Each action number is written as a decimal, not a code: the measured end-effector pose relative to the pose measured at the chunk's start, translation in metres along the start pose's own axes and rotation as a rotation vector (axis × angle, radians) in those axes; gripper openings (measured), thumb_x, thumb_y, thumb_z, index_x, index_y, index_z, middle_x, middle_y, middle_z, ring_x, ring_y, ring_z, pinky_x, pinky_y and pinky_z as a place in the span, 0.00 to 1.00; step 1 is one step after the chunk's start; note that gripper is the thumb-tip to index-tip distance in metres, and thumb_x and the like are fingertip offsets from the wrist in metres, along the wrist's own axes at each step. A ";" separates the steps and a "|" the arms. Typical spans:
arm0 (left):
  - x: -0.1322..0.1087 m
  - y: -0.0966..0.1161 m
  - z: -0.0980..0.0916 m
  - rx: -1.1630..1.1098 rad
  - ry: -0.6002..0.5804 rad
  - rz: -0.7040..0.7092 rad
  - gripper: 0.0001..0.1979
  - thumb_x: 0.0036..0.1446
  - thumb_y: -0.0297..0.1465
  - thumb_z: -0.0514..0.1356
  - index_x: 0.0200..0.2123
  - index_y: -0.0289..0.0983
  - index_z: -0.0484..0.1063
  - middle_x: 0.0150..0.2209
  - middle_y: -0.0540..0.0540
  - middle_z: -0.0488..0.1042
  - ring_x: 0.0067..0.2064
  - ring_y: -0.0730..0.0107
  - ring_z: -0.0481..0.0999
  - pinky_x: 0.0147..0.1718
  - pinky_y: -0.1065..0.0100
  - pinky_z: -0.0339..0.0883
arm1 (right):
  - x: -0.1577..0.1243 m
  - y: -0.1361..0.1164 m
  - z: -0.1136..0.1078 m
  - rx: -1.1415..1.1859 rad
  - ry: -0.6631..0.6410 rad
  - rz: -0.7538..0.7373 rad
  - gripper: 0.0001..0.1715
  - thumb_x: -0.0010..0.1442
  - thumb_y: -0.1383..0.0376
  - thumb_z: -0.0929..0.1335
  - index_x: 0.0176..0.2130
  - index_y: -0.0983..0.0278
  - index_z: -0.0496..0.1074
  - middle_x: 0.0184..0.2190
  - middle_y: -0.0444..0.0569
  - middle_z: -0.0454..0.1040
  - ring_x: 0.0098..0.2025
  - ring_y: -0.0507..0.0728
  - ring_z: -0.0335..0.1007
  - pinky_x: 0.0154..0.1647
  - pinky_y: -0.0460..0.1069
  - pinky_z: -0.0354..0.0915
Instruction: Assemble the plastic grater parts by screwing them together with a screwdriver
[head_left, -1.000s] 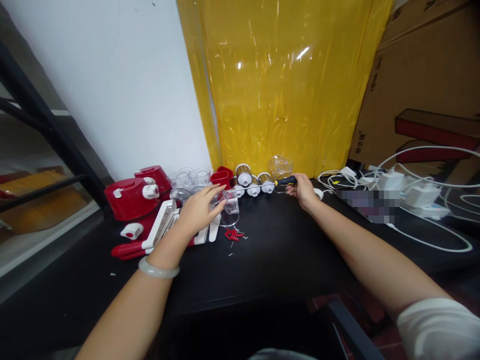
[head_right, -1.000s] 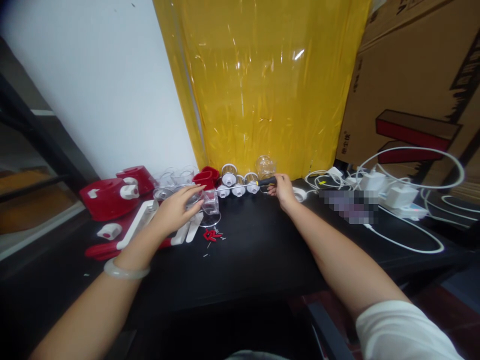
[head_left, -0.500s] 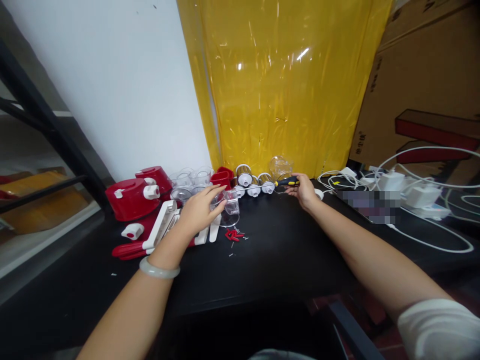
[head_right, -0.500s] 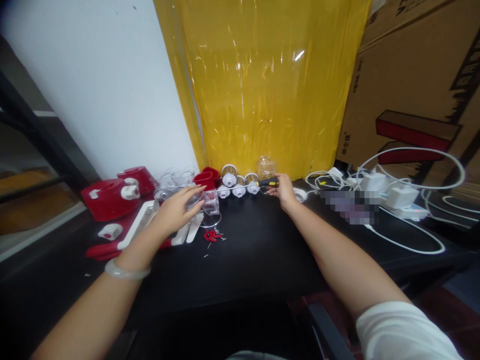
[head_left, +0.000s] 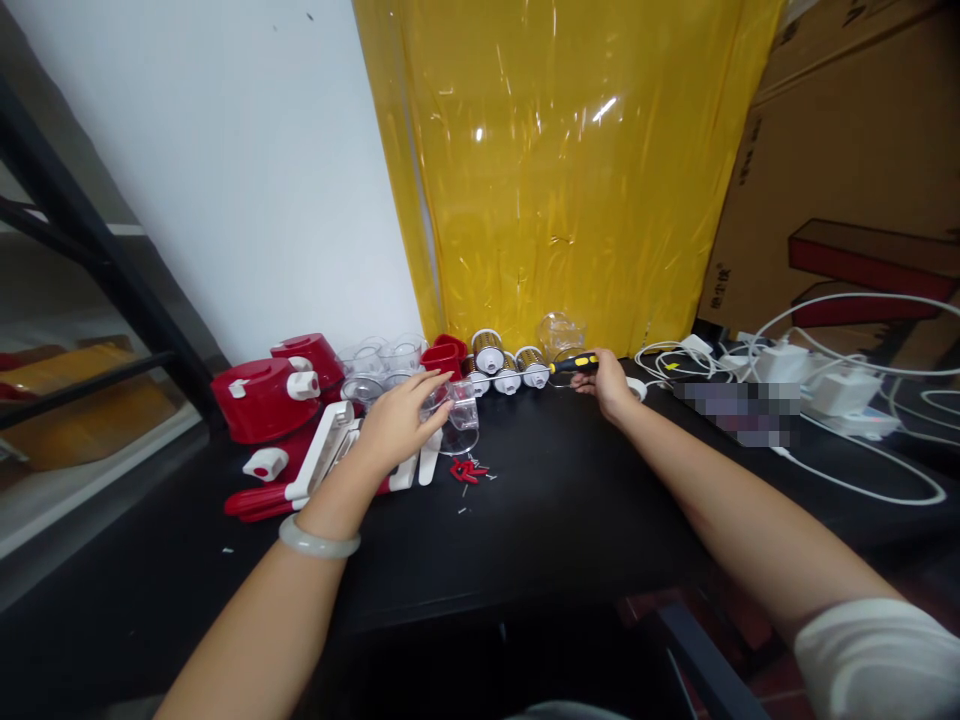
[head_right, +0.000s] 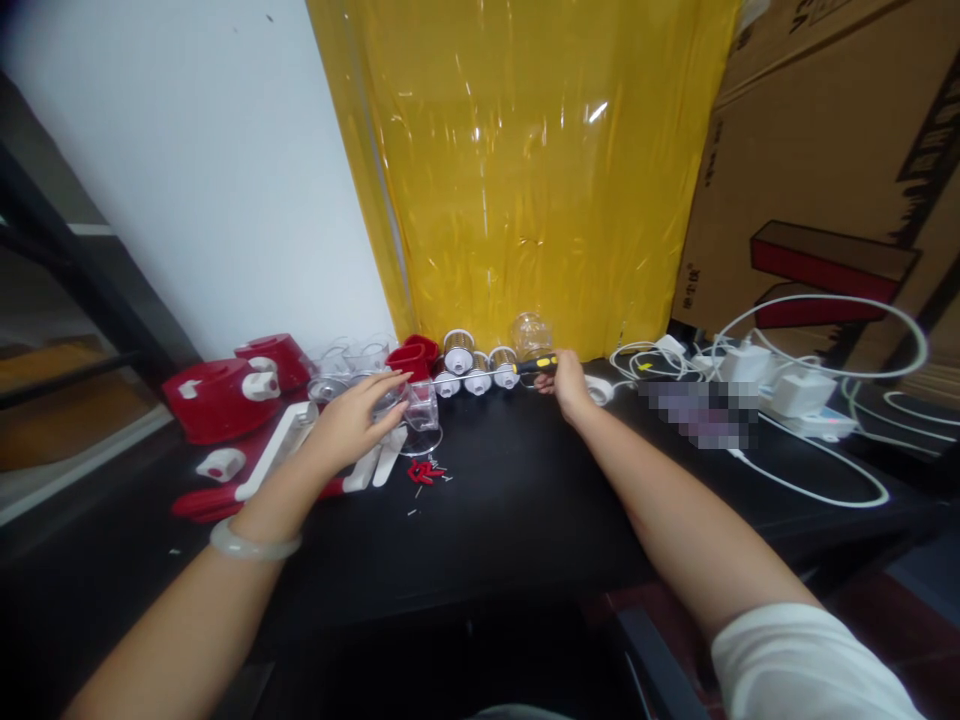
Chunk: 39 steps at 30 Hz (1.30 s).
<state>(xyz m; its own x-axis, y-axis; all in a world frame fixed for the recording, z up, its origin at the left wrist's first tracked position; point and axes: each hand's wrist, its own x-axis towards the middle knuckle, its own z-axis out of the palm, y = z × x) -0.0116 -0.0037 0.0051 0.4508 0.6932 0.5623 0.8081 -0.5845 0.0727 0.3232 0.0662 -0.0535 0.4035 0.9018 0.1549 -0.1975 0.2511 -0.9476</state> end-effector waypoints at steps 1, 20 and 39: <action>0.000 0.000 0.000 0.000 0.000 -0.004 0.22 0.65 0.42 0.52 0.60 0.43 0.66 0.60 0.44 0.69 0.58 0.56 0.70 0.55 0.54 0.66 | -0.001 -0.001 0.001 0.036 -0.009 0.019 0.11 0.62 0.55 0.60 0.38 0.60 0.64 0.18 0.40 0.68 0.17 0.52 0.68 0.16 0.44 0.62; 0.001 0.000 0.000 0.020 -0.002 -0.004 0.22 0.65 0.42 0.52 0.59 0.42 0.66 0.60 0.45 0.70 0.58 0.57 0.71 0.55 0.55 0.66 | -0.002 0.000 -0.002 -0.044 -0.025 0.103 0.18 0.66 0.53 0.59 0.31 0.61 0.63 0.12 0.41 0.65 0.13 0.51 0.65 0.14 0.42 0.60; 0.001 0.000 0.000 0.015 -0.003 -0.007 0.22 0.65 0.42 0.52 0.59 0.42 0.67 0.59 0.44 0.70 0.59 0.57 0.70 0.56 0.55 0.66 | -0.011 -0.011 0.002 0.040 -0.063 0.132 0.10 0.65 0.65 0.58 0.42 0.62 0.65 0.20 0.42 0.73 0.14 0.48 0.67 0.17 0.40 0.59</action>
<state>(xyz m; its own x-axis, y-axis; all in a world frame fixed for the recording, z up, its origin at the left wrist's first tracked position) -0.0112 -0.0035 0.0055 0.4458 0.6986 0.5596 0.8170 -0.5731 0.0646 0.3190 0.0545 -0.0445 0.3149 0.9479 0.0477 -0.2810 0.1412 -0.9493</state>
